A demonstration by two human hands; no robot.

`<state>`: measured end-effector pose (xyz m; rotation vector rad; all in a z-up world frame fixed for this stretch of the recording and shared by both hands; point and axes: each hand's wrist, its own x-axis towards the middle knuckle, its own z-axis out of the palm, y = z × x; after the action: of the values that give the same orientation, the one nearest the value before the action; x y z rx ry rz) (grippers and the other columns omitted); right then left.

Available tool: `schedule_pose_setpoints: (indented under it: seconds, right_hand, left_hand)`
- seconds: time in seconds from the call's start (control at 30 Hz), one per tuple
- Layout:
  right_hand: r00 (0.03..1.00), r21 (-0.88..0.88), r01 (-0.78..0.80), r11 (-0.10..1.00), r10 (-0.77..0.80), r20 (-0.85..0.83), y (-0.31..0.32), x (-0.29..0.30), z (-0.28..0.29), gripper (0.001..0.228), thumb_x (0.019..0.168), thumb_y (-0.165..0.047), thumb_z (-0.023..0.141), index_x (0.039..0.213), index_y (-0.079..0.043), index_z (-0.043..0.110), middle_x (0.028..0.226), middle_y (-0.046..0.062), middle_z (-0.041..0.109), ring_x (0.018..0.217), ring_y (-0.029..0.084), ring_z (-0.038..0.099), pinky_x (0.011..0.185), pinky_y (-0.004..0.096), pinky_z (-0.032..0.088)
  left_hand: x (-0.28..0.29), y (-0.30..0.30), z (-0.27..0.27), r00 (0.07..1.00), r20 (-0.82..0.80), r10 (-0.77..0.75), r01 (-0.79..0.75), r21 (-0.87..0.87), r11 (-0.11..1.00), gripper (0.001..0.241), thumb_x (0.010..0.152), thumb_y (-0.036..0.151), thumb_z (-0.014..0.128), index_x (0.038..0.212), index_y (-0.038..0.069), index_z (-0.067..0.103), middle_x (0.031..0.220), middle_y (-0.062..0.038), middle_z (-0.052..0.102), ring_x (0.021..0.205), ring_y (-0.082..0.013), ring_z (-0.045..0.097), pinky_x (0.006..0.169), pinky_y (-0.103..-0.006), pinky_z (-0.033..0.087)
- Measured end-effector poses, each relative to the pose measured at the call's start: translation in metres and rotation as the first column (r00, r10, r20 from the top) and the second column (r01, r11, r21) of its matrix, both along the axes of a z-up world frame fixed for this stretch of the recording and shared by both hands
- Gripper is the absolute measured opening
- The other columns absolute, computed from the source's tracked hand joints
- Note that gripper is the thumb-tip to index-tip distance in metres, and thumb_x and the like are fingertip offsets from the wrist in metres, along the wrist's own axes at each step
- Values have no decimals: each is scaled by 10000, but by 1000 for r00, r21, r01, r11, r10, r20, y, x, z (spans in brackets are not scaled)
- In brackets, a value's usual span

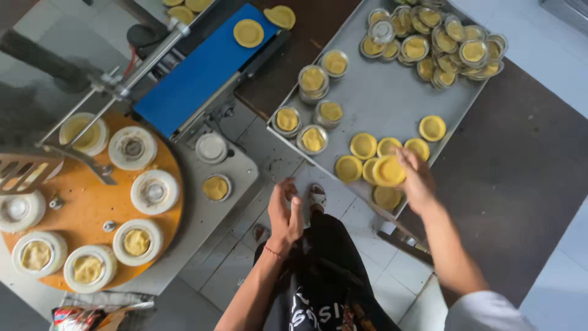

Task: The person prepares tart shells by placing dough into small metal molds on a rotating machine, then removes the shaped shells and arranges them on a large metal tray.

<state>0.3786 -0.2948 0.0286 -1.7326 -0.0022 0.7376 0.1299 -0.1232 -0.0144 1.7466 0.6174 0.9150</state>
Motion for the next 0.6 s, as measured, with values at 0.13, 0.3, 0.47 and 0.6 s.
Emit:
schedule_pose_setpoints:
  seconds: [0.13,0.3,0.47,0.6]
  right_hand:
    - [790,-394,-234,889,410,456,22,144,-67,378,1007,-571,701,1264,-295,735,1261,-102,698,1326,151,585,1164,354,398]
    - [347,-752,-357,555,826,445,56,201,-82,414,937,-537,694,1207,-229,747,1225,64,693,1137,387,676,949,542,566]
    - [307,-641,-492,589,806,506,82,242,-74,541,969,-482,666,1327,-77,674,1324,128,670,1214,328,626,977,460,508]
    - [24,-744,-267,612,776,630,157,292,-72,900,666,-363,801,1456,-60,493,1367,223,577,1220,460,544,1010,567,425]
  left_hand:
    - [45,-24,-3,991,-93,-92,92,-4,996,331,1000,360,541,1109,55,614,810,-142,603,684,-368,600,653,-496,484]
    - [87,-27,6,957,-245,-153,146,-48,988,368,970,386,619,1174,86,681,790,-65,692,654,-259,657,653,-403,516]
    - [99,-19,8,917,-398,-1,-28,-69,997,340,975,407,620,1130,105,652,834,8,648,711,-150,560,644,-330,478]
    - [106,-18,8,881,-470,45,-61,-18,998,287,941,313,677,1142,111,647,860,23,686,705,-169,582,672,-362,496]
